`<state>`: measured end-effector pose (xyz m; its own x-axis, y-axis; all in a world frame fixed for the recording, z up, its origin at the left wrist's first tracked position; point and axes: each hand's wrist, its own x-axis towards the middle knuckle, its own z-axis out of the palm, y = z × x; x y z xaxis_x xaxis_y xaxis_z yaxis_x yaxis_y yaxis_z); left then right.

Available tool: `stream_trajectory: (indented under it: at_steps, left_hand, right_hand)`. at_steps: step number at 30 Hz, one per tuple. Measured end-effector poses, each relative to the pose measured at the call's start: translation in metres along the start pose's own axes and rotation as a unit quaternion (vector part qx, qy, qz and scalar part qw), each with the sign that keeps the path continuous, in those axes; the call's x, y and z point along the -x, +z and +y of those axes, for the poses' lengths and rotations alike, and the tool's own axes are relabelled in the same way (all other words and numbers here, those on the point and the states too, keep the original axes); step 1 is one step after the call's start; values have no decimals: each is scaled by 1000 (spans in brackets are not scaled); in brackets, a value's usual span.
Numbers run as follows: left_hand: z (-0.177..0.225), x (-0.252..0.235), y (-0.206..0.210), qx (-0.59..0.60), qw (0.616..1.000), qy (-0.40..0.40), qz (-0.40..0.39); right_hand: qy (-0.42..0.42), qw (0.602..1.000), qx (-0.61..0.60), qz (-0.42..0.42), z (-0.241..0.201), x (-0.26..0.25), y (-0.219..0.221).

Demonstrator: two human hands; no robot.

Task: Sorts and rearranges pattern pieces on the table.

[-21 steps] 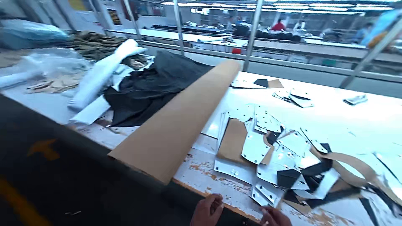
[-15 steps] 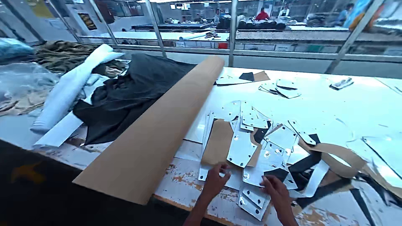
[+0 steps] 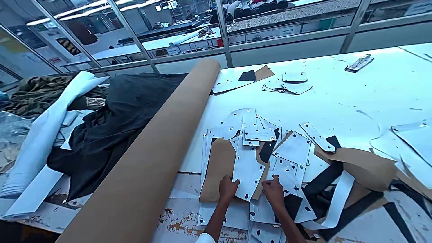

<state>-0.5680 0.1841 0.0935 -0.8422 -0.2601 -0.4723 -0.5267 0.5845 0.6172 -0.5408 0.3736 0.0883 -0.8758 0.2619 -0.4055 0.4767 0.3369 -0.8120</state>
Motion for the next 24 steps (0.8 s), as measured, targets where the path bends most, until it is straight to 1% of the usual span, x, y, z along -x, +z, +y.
stream_trajectory:
  at_steps: [2, 5, 8, 10, 12, 15, 16, 17, 18, 19, 20, 22, 23, 24]
  left_hand:
    - [-1, -6, -2, 12, 1000, 2, -10]
    - [1, -9, -4, 91, 995, 18, -39]
    - [-1, -10, -2, 173, 981, 36, -84]
    - [1, -9, 0, 196, 974, 42, -109]
    - [2, -9, 0, 162, 979, 54, -112]
    - [3, -9, -7, 41, 991, 93, -89]
    - [2, -10, -10, 28, 991, 103, -81]
    - [2, -13, -13, 40, 990, 108, -77]
    - [2, -16, -15, 73, 988, 105, -82]
    - [4, -18, -18, 124, 982, 95, -104]
    - [5, -20, -20, 188, 969, 82, -138]
    - [8, -21, -22, 309, 927, 60, -203]
    - [7, -21, -22, 339, 914, 51, -218]
    - [5, -21, -24, 349, 911, 48, -214]
  right_hand:
    - [2, 1000, -1, 1, 4, -4, 5]
    - [6, 1000, -20, 9, 7, -6, 8]
    - [20, 997, -69, 22, 10, -6, 13]
    - [36, 993, -106, 31, 8, -4, 18]
    - [41, 990, -134, 35, 8, -2, 23]
    - [28, 983, -175, 41, 11, 3, 27]
    - [21, 980, -192, 39, 10, 7, 26]
    - [18, 977, -211, 36, 7, 13, 25]
    - [17, 972, -232, 31, 3, 20, 23]
    - [17, 967, -253, 24, -1, 29, 22]
    - [20, 962, -271, 14, -4, 39, 21]
    - [29, 957, -288, -13, -10, 56, 19]
    - [35, 957, -287, -29, -10, 63, 19]
    - [36, 957, -285, -40, -9, 69, 19]
